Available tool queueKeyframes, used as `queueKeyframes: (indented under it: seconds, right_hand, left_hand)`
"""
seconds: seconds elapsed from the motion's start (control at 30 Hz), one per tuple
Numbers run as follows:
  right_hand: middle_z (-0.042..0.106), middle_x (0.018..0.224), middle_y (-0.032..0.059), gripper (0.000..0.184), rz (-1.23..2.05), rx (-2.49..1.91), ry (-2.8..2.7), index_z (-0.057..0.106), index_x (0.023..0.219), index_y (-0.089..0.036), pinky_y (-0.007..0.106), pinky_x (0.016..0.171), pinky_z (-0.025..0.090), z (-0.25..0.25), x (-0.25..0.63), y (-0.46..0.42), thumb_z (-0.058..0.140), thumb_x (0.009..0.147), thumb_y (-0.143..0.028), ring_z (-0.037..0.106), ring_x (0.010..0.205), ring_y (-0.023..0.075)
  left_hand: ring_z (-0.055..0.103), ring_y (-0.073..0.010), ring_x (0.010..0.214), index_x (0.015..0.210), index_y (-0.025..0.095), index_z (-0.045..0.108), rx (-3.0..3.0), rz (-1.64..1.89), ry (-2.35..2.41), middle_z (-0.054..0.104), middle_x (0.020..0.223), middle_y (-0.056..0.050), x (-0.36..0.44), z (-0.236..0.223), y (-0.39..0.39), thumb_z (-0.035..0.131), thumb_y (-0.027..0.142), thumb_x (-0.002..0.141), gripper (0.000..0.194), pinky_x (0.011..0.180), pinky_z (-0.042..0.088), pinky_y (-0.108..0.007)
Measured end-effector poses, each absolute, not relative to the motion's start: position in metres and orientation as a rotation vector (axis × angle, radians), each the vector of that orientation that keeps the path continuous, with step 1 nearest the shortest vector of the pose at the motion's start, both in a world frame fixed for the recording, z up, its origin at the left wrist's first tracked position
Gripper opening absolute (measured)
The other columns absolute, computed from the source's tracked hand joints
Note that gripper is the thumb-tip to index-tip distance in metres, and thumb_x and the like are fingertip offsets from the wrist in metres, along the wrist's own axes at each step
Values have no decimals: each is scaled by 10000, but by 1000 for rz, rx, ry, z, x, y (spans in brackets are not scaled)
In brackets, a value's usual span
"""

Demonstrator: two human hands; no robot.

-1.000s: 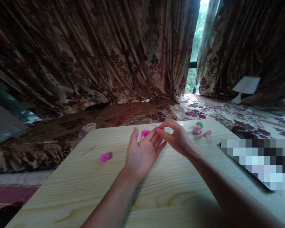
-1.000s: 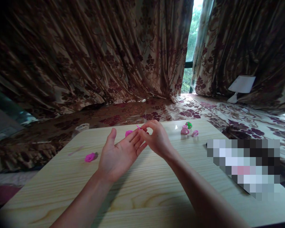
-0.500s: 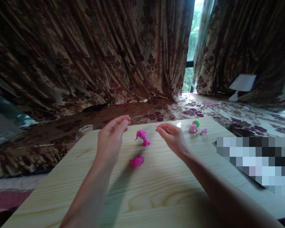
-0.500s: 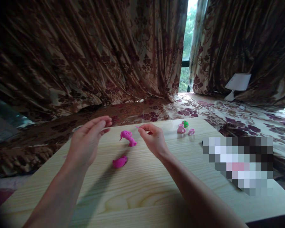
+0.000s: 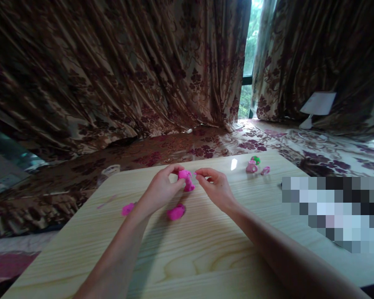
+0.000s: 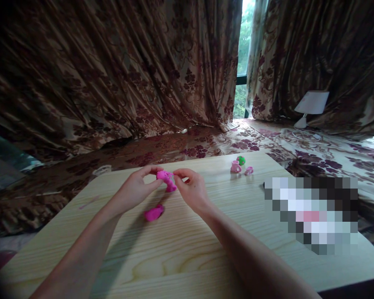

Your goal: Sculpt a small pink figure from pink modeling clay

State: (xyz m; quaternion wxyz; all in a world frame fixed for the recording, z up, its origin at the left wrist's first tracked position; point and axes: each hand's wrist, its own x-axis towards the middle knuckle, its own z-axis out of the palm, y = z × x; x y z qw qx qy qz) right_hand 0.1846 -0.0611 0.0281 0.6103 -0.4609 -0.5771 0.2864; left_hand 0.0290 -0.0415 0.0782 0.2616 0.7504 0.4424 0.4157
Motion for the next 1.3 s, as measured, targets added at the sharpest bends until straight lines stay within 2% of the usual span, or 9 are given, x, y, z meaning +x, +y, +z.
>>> queueKeyframes:
  seconds: [0.33, 0.53, 0.8, 1.3]
  right_hand:
    - [690, 791, 12, 175, 569, -1152, -1298, 664, 888, -203, 241, 600, 451, 20, 183, -54, 532, 787, -256, 621, 723, 142]
    - [693, 804, 28, 171, 548, -1166, -1312, 665, 876, -188, 241, 589, 446, 18, 185, -52, 529, 794, -253, 626, 728, 148]
    - [690, 825, 13, 158, 486, -1173, -1348, 667, 877, -205, 240, 611, 445, 14, 183, -50, 539, 791, -241, 626, 753, 145]
    - [670, 817, -1, 144, 323, -1252, -1426, 650, 872, -234, 239, 599, 444, 12, 174, -46, 531, 804, -278, 605, 780, 153]
  left_hand:
    - [604, -199, 865, 939, 242, 665, 2253, 1086, 1216, 681, 922, -22, 33, 68, -25, 570, 263, 722, 238, 832, 424, -301]
    - [603, -228, 885, 915, 246, 686, 2331, 1043, 1259, 689, 928, -41, 31, 70, -21, 604, 283, 692, 240, 835, 425, -327]
    - [600, -191, 961, 1056, 186, 636, 2219, 1004, 1218, 675, 1037, -38, 26, 69, -27, 549, 316, 755, 340, 909, 415, -311]
    - [613, -169, 904, 1002, 177, 637, 2240, 1006, 1187, 688, 966, -19, 26, 70, -27, 517, 280, 776, 275, 863, 439, -283]
